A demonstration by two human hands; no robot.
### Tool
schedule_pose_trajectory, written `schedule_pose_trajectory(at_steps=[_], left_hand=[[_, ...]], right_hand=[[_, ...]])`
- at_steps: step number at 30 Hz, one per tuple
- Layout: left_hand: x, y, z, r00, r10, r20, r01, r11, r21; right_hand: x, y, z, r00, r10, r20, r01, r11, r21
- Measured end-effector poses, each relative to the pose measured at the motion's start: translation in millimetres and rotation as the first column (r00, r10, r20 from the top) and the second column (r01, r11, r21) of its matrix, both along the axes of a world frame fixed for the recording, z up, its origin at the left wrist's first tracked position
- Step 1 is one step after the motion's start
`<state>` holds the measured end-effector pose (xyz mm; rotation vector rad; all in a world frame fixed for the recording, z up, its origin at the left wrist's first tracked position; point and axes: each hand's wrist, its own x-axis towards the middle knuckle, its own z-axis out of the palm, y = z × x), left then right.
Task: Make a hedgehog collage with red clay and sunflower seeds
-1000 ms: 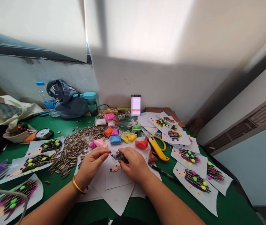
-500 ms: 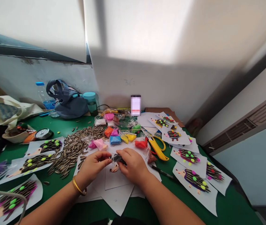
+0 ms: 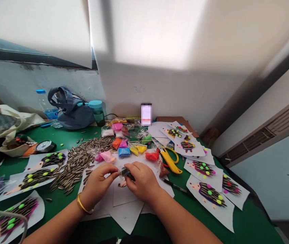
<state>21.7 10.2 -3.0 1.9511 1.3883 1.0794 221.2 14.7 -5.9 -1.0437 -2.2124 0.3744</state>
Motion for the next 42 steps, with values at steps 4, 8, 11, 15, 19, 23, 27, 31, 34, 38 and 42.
schedule_pose_trajectory(at_steps=[4, 8, 11, 15, 19, 23, 27, 31, 34, 38, 42], left_hand=[[-1, -4, 2.3, 0.979, -0.003, -0.202, 0.035, 0.987, 0.154], [-2, -3, -1.9, 0.971, 0.019, -0.240, 0.019, 0.988, 0.153], [-4, 0, -7.2, 0.978, 0.005, -0.209, 0.032, 0.984, 0.173], [-3, 1, -10.9, 0.984, -0.045, -0.170, 0.079, 0.977, 0.196], [-1, 1, -8.6, 0.993, -0.047, -0.112, 0.064, 0.987, 0.148], [-2, 1, -5.2, 1.000, 0.017, 0.008, -0.017, 0.999, 0.048], [-3, 2, -2.7, 0.986, 0.072, 0.150, -0.060, 0.995, -0.085], [-1, 5, -1.4, 0.950, 0.072, 0.303, 0.003, 0.971, -0.241], [4, 5, 0.1, 0.899, 0.099, 0.428, 0.077, 0.923, -0.377], [9, 2, 3.9, 0.853, 0.128, 0.506, 0.142, 0.875, -0.462], [8, 1, 6.2, 0.898, 0.090, 0.430, 0.091, 0.920, -0.381]], right_hand=[[1, 2, 1.4, 1.000, -0.019, -0.003, 0.019, 1.000, -0.018], [2, 3, 0.4, 0.999, -0.039, 0.001, 0.039, 0.999, -0.031], [3, 3, -0.2, 0.999, -0.042, 0.004, 0.042, 0.998, -0.035], [1, 2, -0.6, 0.999, -0.031, 0.009, 0.032, 0.999, -0.041], [0, 1, -1.5, 1.000, -0.026, 0.005, 0.026, 0.999, -0.043], [5, 6, -3.0, 0.997, -0.071, 0.034, 0.073, 0.996, -0.047], [15, 14, -3.5, 0.984, -0.170, 0.050, 0.171, 0.985, -0.015], [20, 18, -3.3, 0.969, -0.228, 0.100, 0.223, 0.973, 0.053], [19, 22, -5.8, 0.958, -0.223, 0.179, 0.210, 0.974, 0.088], [16, 32, -13.9, 0.939, -0.271, 0.209, 0.240, 0.957, 0.161], [15, 38, -21.6, 0.917, -0.315, 0.246, 0.263, 0.939, 0.223]])
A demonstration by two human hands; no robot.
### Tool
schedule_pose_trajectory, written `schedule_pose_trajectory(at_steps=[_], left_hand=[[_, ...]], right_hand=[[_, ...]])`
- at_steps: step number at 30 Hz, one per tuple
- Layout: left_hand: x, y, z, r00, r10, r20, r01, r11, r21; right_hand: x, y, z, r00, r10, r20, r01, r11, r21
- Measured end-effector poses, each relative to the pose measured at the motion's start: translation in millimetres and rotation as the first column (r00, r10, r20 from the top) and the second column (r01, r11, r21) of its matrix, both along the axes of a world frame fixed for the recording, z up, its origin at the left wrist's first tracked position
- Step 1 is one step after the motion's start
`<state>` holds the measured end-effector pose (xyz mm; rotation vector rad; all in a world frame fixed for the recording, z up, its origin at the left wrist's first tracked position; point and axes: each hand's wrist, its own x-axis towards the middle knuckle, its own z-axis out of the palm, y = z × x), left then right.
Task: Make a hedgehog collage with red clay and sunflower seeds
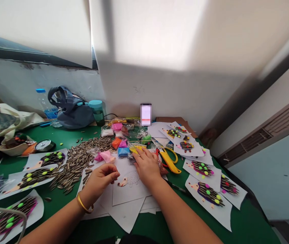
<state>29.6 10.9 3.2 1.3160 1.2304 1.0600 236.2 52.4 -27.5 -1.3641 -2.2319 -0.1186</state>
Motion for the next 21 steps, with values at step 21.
schedule_pose_trajectory(at_steps=[21], left_hand=[[0, -4, -2.9, 0.963, -0.103, -0.251, 0.163, 0.959, 0.231]], right_hand=[[-15, -52, 39.9, 0.936, 0.271, -0.224, -0.272, 0.962, 0.028]])
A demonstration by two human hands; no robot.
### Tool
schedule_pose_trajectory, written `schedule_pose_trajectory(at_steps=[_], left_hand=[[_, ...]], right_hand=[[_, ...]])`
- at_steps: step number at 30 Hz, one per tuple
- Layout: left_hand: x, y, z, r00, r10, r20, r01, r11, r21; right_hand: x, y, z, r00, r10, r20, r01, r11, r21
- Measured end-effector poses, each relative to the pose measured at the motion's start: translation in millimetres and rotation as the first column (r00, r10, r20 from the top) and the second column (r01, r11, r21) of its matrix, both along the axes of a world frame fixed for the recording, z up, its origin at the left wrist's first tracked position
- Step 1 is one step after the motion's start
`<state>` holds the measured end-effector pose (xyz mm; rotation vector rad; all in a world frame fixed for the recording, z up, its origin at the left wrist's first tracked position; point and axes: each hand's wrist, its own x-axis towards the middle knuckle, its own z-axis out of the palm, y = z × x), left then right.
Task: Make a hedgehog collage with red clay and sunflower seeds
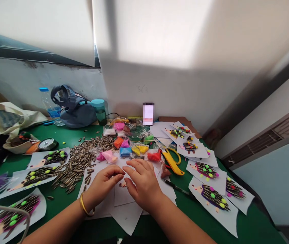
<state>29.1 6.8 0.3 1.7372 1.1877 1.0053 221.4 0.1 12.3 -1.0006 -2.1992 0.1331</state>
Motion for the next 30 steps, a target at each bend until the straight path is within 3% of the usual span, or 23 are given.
schedule_pose_trajectory(at_steps=[12, 16, 30], left_hand=[[1.3, -2.1, 1.8, 0.992, 0.037, 0.119, -0.029, 0.998, -0.061], [1.2, -1.7, 1.7, 0.998, 0.000, 0.070, 0.000, 1.000, -0.001], [4.3, -4.2, -0.6, 0.992, -0.100, 0.081, 0.102, 0.995, -0.012]], right_hand=[[-0.3, 0.1, 0.0, 0.997, 0.038, -0.062, -0.039, 0.999, -0.010], [-2.4, 0.3, -2.0, 0.995, 0.080, -0.066, -0.082, 0.996, -0.038], [-5.9, 2.8, -5.1, 0.967, 0.136, -0.217, -0.149, 0.988, -0.043]])
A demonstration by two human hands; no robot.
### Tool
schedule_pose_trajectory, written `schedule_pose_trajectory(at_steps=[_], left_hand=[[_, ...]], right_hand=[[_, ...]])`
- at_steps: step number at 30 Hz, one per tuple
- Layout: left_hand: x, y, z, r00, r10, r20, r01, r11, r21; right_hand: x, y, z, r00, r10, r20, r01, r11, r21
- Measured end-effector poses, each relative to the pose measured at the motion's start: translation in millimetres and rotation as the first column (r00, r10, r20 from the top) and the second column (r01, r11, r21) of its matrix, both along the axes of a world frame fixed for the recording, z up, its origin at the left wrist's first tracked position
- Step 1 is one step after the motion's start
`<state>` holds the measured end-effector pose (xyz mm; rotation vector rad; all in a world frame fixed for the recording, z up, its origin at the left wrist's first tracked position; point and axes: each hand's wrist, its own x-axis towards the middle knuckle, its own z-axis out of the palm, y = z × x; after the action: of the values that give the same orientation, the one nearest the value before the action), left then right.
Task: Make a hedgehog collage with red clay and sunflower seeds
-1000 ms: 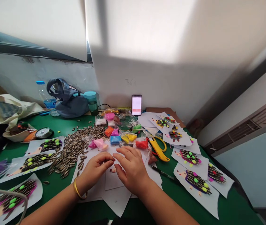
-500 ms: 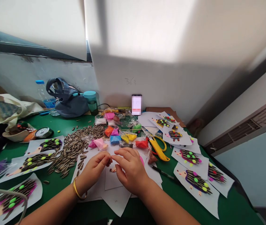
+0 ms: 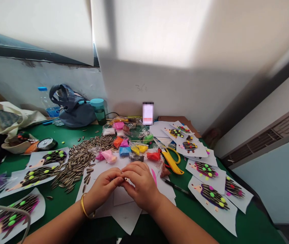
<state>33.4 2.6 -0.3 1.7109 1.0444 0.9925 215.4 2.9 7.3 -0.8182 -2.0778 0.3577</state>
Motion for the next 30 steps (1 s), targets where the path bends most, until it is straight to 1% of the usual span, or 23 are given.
schedule_pose_trajectory(at_steps=[3, 6, 9, 11, 14, 19, 23, 26, 28, 30], left_hand=[[-0.5, -0.5, 0.2, 0.998, -0.034, 0.055, 0.037, 0.998, -0.048], [-1.0, -0.8, 1.1, 0.991, -0.061, 0.115, 0.077, 0.987, -0.139], [-0.8, -0.7, 2.5, 0.987, -0.060, 0.150, 0.091, 0.972, -0.215], [-0.6, -0.7, 3.7, 0.987, -0.050, 0.151, 0.085, 0.969, -0.233], [-0.8, -1.3, 4.3, 0.989, -0.047, 0.137, 0.076, 0.974, -0.215], [-1.5, -1.3, 0.6, 0.994, -0.043, 0.100, 0.060, 0.983, -0.176], [-1.7, 0.1, -1.3, 0.994, 0.013, 0.108, 0.007, 0.982, -0.188], [-2.4, 0.3, -1.0, 0.991, 0.024, 0.132, 0.003, 0.979, -0.205], [-2.9, 0.0, -0.6, 0.994, 0.008, 0.105, 0.012, 0.982, -0.189], [-3.0, -0.3, -0.5, 0.999, -0.006, 0.045, 0.012, 0.991, -0.132]], right_hand=[[1.9, 1.4, -0.4, 0.999, -0.001, -0.033, 0.001, 1.000, -0.002], [4.3, 2.8, -0.4, 0.999, -0.004, -0.049, 0.004, 1.000, 0.000], [5.4, 3.5, -0.1, 0.999, 0.005, -0.048, -0.005, 1.000, 0.007], [5.7, 3.6, -0.1, 0.999, 0.013, -0.038, -0.013, 1.000, 0.009], [6.2, 3.4, -0.6, 0.999, 0.018, -0.028, -0.018, 1.000, 0.007], [5.3, 3.4, -1.6, 0.999, 0.016, -0.035, -0.016, 1.000, 0.005], [4.0, 4.9, -2.1, 0.999, 0.021, -0.034, -0.020, 0.999, 0.025], [4.5, 5.9, -2.2, 0.999, 0.034, -0.023, -0.034, 0.999, 0.016], [5.4, 6.2, -2.3, 0.999, 0.041, -0.020, -0.041, 0.999, 0.012], [6.2, 6.1, -2.4, 0.999, 0.047, -0.025, -0.047, 0.999, 0.011]])
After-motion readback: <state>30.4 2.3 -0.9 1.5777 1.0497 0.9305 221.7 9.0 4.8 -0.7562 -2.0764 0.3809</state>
